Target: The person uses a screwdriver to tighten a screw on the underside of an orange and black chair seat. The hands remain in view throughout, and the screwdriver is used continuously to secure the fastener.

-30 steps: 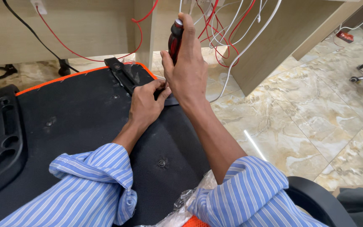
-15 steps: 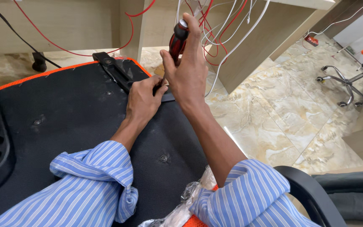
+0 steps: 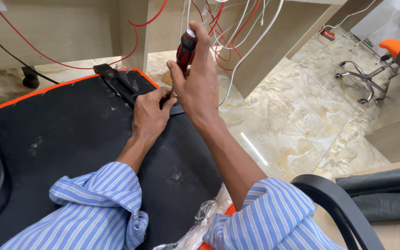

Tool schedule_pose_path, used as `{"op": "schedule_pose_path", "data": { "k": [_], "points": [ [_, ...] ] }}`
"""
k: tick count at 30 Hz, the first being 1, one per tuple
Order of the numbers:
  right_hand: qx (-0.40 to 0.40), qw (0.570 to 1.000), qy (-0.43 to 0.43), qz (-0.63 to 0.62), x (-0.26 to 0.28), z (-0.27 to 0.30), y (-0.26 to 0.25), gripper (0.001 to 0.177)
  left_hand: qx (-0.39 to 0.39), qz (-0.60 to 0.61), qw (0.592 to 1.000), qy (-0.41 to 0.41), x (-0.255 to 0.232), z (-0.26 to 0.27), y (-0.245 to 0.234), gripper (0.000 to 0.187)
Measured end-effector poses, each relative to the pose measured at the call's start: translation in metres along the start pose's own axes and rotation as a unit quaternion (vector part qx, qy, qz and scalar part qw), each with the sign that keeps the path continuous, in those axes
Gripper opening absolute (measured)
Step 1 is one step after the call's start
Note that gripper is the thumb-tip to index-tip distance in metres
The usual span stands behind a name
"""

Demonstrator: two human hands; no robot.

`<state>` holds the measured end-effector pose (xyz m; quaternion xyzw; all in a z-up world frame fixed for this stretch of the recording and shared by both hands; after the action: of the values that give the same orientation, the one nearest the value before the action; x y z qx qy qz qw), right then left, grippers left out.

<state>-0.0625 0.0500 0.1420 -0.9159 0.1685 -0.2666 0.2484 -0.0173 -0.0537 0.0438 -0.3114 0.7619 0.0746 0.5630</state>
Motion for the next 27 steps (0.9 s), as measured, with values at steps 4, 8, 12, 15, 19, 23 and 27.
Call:
{"op": "schedule_pose_path", "data": {
  "k": [4,8,12,15,19,23,27],
  "points": [
    [0.006,0.999,0.022,0.032,-0.012,0.004,0.005,0.085,-0.018,-0.012,0.999,0.026,0.007,0.0,0.011,0.019],
    [-0.013,0.999,-0.013,0.041,-0.016,0.005,0.001,0.089,-0.035,-0.001,0.999,0.028,0.012,0.003,0.018,0.021],
    [-0.022,0.998,-0.035,0.039,-0.016,0.003,-0.003,0.087,-0.043,0.005,0.997,0.062,0.008,0.003,0.018,0.022],
    [-0.005,0.999,-0.041,0.021,-0.016,0.002,-0.003,0.083,-0.027,0.003,1.0,0.015,0.013,0.005,0.021,0.021],
    [0.031,0.999,-0.014,0.006,-0.015,-0.004,0.0,0.076,-0.035,0.006,0.999,0.006,0.009,0.002,0.021,0.021],
    [0.015,0.998,-0.055,-0.003,-0.009,-0.008,-0.004,0.076,-0.039,-0.016,0.999,0.007,0.007,0.002,0.024,0.022],
    [0.075,0.996,-0.034,-0.02,-0.011,-0.02,0.006,0.075,-0.03,-0.036,0.999,-0.023,0.013,-0.003,0.026,0.025]
  ]
}}
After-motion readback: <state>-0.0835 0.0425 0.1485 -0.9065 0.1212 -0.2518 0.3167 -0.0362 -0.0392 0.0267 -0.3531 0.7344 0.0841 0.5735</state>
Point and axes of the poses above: each hand's wrist, its own z-axis away from the middle knuckle, its own y-axis out of the palm, x = y × z, the point moved 5 cm from there along -z, towards the middle knuckle, and after that the axes turned 7 degrees about z, right-handed, at the moved point
